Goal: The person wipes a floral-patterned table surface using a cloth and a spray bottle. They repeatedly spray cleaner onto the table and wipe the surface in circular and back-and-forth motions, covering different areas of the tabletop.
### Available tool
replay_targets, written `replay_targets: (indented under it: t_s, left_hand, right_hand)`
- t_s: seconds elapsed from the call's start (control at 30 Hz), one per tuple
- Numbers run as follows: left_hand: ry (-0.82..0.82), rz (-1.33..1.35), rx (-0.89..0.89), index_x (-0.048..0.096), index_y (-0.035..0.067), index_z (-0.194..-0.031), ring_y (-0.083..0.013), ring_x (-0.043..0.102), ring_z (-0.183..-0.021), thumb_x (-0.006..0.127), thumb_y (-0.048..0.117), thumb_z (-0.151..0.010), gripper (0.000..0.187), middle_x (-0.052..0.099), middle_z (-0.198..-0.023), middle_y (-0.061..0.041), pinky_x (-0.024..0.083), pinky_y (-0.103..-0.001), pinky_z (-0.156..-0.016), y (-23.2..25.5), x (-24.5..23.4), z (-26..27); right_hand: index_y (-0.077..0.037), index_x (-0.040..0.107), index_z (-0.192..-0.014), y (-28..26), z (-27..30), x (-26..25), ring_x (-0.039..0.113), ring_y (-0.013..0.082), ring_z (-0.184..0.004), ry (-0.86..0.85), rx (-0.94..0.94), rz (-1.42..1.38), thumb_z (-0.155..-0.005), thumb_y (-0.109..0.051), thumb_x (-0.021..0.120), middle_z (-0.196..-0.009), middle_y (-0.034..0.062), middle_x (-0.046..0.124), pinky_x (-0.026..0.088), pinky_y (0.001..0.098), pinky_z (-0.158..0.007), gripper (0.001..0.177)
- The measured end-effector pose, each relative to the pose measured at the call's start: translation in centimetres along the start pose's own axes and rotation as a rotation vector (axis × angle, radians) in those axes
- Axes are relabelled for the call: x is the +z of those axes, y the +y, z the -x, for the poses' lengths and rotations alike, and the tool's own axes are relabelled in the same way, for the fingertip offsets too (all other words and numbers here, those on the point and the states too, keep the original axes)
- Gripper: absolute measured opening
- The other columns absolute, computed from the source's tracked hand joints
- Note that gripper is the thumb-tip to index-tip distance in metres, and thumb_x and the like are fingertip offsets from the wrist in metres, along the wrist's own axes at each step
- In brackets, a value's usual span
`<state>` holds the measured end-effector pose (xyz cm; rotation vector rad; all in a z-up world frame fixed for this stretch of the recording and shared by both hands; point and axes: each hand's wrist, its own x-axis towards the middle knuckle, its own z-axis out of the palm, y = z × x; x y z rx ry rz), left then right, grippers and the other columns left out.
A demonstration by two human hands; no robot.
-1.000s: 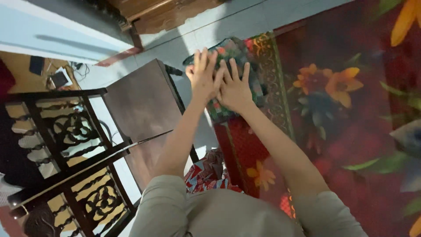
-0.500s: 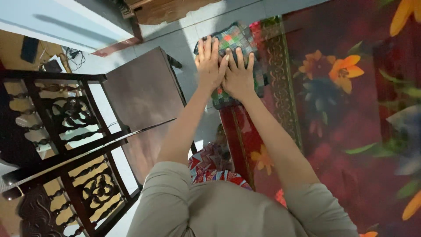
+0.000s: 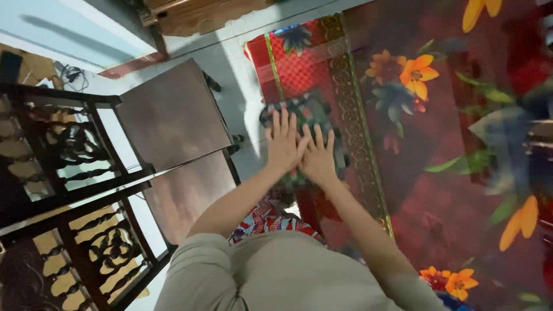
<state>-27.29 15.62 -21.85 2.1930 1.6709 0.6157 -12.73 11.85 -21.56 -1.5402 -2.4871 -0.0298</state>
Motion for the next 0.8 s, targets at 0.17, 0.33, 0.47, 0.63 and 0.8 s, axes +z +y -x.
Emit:
replay_targets:
  t_s: [0.17, 0.33, 0.47, 0.63, 0.8]
  left_hand:
    - [-0.315, 0.091, 0.124, 0.027, 0.003, -0.162, -0.0475, 0.020, -0.155, 0.034, 0.059, -0.105, 0.079, 0.024, -0.167, -0.028, 0.029, -0.063, -0.105, 5.3, -0.7, 5.0]
    - [-0.142, -0.066, 0.173, 0.041, 0.023, -0.149, -0.0312, 0.033, -0.145, 0.052, 0.035, -0.104, 0.047, 0.035, -0.155, -0.007, 0.030, -0.067, -0.109, -1.9, 3.3, -3.7]
    - [0.402, -0.156, -0.599, 0.035, 0.026, -0.160, -0.0356, 0.044, -0.149, 0.054, 0.049, -0.106, 0.062, 0.033, -0.165, -0.026, 0.044, -0.058, -0.099, -7.2, 0.8, -17.8]
    - [0.426, 0.044, -0.670, 0.038, 0.019, -0.151, -0.0369, 0.070, -0.071, 0.031, 0.048, -0.108, 0.052, 0.069, -0.118, -0.021, 0.054, -0.050, -0.052, -8.4, 1.6, -21.5]
    - [0.226, 0.219, -0.752, 0.028, 0.021, -0.152, -0.0435, 0.068, -0.069, 0.028, 0.047, -0.108, 0.051, 0.062, -0.122, -0.025, 0.052, -0.055, -0.059, -7.2, -0.7, -21.6]
  right_hand:
    - [-0.021, 0.036, -0.162, -1.7, 10.1, -1.0, 0.018, 0.0473, -0.155, -0.087, 0.130, 0.033, -0.107, -0.056, 0.027, -0.171, 0.0147, 0.023, 0.005, 0.0745, -0.117, 0.065]
    - [-0.020, 0.042, -0.157, -1.8, 11.8, -0.3, 0.019, 0.0498, -0.153, -0.096, 0.219, 0.027, -0.103, -0.054, 0.046, -0.166, 0.0186, 0.030, 0.004, 0.0775, -0.114, 0.064]
    - [-0.021, 0.039, -0.161, -0.1, 5.7, -1.8, 0.037, 0.0458, -0.148, -0.070, 0.177, 0.133, -0.105, -0.056, 0.043, -0.163, 0.0155, 0.040, 0.019, 0.0745, -0.116, 0.066]
    - [-0.019, 0.044, -0.159, 3.5, -4.1, -1.2, 0.035, 0.0451, -0.149, -0.041, 0.198, 0.085, -0.106, -0.053, 0.040, -0.161, 0.0164, 0.043, 0.016, 0.0746, -0.117, 0.063]
    - [-0.016, 0.041, -0.163, 6.8, -13.3, 0.0, 0.026, 0.0462, -0.153, 0.012, 0.140, 0.051, -0.112, -0.056, 0.029, -0.166, 0.0189, 0.035, 0.014, 0.0761, -0.116, 0.066]
